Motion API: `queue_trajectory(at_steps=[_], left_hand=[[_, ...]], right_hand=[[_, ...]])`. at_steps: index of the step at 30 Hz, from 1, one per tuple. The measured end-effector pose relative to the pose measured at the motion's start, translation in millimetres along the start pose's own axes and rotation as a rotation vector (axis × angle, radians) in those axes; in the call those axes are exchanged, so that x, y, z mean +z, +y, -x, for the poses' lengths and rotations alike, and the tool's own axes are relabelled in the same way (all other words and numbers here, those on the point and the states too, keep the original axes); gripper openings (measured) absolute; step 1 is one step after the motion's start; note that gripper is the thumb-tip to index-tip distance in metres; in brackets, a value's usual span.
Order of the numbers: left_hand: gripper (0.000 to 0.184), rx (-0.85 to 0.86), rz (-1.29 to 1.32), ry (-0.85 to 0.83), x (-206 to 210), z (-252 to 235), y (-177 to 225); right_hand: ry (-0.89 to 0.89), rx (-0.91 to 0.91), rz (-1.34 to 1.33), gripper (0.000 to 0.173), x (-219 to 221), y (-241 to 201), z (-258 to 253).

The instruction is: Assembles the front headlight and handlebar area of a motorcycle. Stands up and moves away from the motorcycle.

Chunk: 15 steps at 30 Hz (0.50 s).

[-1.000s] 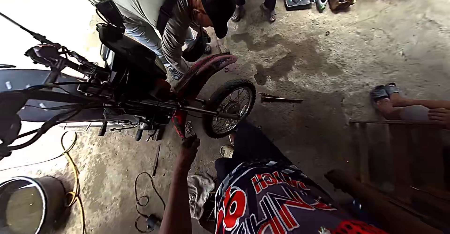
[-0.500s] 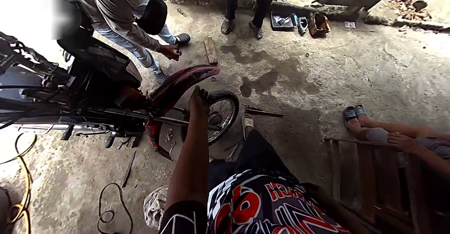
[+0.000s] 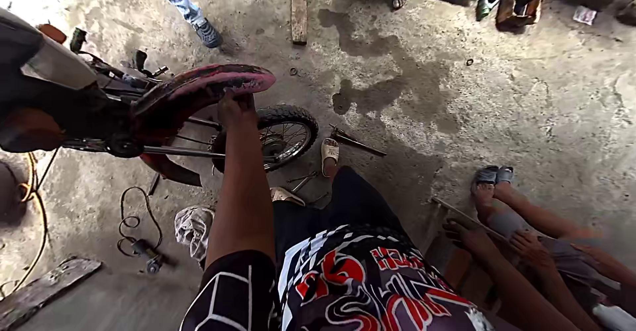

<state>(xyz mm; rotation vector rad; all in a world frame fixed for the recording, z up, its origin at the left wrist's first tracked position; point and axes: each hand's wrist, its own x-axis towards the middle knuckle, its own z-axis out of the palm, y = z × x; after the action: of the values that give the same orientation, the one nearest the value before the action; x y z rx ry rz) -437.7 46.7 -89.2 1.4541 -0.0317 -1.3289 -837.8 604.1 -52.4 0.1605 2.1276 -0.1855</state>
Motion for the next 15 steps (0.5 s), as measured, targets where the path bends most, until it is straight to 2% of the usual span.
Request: queue_trajectory(at_steps=[3, 8, 15], left_hand=[[0.029, 0.003, 0.004, 0.018, -6, 11, 3], [0.025, -0.024, 0.014, 0.011, -34, 41, 9], [0.024, -0.029, -0.022, 0.01, -124, 93, 23]], right_hand=[[-0.017, -0.039, 0.029, 0.04, -16, -33, -9], [-0.103, -0.113, 0.142, 0.038, -3, -62, -11], [-0.189, -0.228, 0.249, 0.036, 32, -66, 0]])
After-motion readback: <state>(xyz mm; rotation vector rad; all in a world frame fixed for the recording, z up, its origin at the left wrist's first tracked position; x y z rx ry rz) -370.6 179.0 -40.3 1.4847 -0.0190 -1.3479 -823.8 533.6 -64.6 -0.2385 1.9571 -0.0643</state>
